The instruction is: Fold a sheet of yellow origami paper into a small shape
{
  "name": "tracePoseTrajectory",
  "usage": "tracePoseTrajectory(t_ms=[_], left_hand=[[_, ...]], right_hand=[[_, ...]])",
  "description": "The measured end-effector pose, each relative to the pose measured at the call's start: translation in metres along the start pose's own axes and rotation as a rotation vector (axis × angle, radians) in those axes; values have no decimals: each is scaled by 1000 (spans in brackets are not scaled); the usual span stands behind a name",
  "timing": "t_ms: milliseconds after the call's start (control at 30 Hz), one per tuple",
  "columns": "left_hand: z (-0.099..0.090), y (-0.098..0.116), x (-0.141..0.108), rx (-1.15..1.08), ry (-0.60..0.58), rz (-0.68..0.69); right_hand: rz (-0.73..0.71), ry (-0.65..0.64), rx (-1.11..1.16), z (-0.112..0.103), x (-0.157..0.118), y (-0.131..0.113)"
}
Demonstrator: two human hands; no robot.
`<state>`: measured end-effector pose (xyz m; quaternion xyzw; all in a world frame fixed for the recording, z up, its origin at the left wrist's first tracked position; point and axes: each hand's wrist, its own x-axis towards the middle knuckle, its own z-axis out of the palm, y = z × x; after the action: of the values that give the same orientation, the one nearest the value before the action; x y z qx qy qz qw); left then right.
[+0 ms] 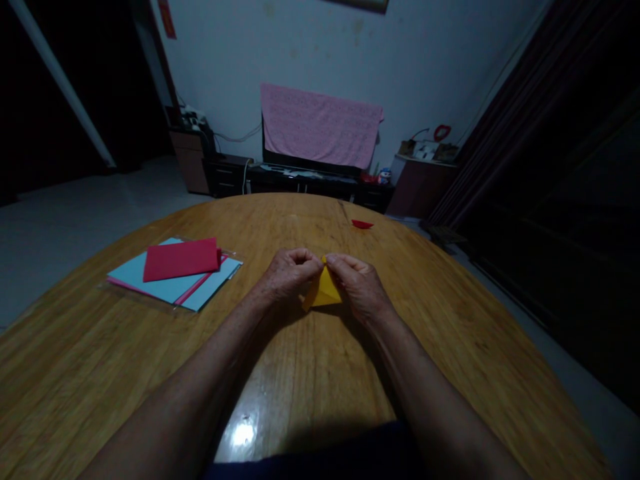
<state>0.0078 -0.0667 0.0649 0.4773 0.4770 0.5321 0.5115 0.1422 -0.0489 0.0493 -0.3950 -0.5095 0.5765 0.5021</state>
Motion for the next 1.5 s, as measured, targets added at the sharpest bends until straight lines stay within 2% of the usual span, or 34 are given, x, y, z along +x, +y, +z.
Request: tracePoseTrajectory(t_ms=[400, 733, 933, 1167, 1400, 1500], left_hand=[[2, 2, -4, -43, 3, -67], [6, 2, -6, -46, -18, -46], [3, 0, -4, -25, -97, -81], [-3, -4, 2, 39, -111, -82], [2, -2, -1, 6, -116, -124], [2, -4, -1, -17, -116, -115]], right_hand=[[18, 1, 0, -2, 0, 0], [-69, 12, -106, -5, 4, 3], [-135, 103, -201, -5, 4, 6], [-156, 47, -245, -8, 6, 6], [-285, 147, -414, -1, 5, 6], [-252, 105, -398, -2, 4, 3]])
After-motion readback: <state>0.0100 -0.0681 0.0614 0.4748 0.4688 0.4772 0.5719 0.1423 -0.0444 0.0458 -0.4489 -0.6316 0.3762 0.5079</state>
